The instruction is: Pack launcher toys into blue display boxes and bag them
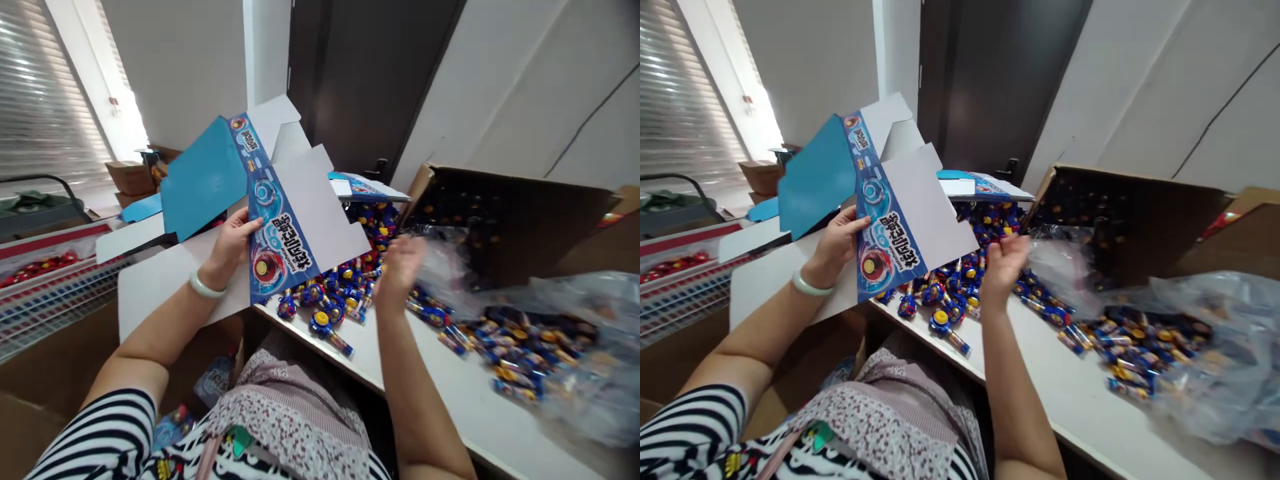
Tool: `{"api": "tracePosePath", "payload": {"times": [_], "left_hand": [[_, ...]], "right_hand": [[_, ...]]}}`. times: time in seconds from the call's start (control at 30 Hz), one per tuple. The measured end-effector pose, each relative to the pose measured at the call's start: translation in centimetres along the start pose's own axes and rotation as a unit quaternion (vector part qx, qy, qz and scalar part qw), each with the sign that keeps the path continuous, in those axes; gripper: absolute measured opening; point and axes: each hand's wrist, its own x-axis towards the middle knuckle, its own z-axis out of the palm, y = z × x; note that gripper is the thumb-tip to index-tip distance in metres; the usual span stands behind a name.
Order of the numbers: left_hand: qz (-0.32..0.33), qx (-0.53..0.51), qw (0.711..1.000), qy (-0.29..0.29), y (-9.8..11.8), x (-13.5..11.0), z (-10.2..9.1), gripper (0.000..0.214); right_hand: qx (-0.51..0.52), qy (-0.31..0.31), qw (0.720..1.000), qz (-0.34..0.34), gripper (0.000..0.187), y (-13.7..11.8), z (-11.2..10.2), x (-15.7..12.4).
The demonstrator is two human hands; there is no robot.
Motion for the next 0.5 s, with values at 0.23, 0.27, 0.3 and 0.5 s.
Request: {"api": "tracePosePath", "payload": {"times": [0.23,0.27,0.3,0.5], "left_hand": [[-0.017,0.015,0.994,-0.108,-1.6,-2.7,5.2,0.042],[-0.013,0.024,0.993,-0.118,-1.8,-3.2,5.7,0.042],[-0.007,0.047,0.99,-0.133,-1.7,-3.8,5.9,0.041],[0.216,0.327,0.901,-0.184,7.7,-5.6,7.3,0.027]], "right_hand": [[-0.228,-0.216,0.949,0.0,0.062,-2.9,-1.0,4.3],[-0.202,-0.201,0.958,0.02,0.061,-2.5,-1.3,4.0],[-0.177,-0.174,0.968,0.024,0.059,-2.1,-1.8,3.5],[-0.111,-0.011,0.992,-0.051,0.046,-3.5,-7.5,1.9]]}}
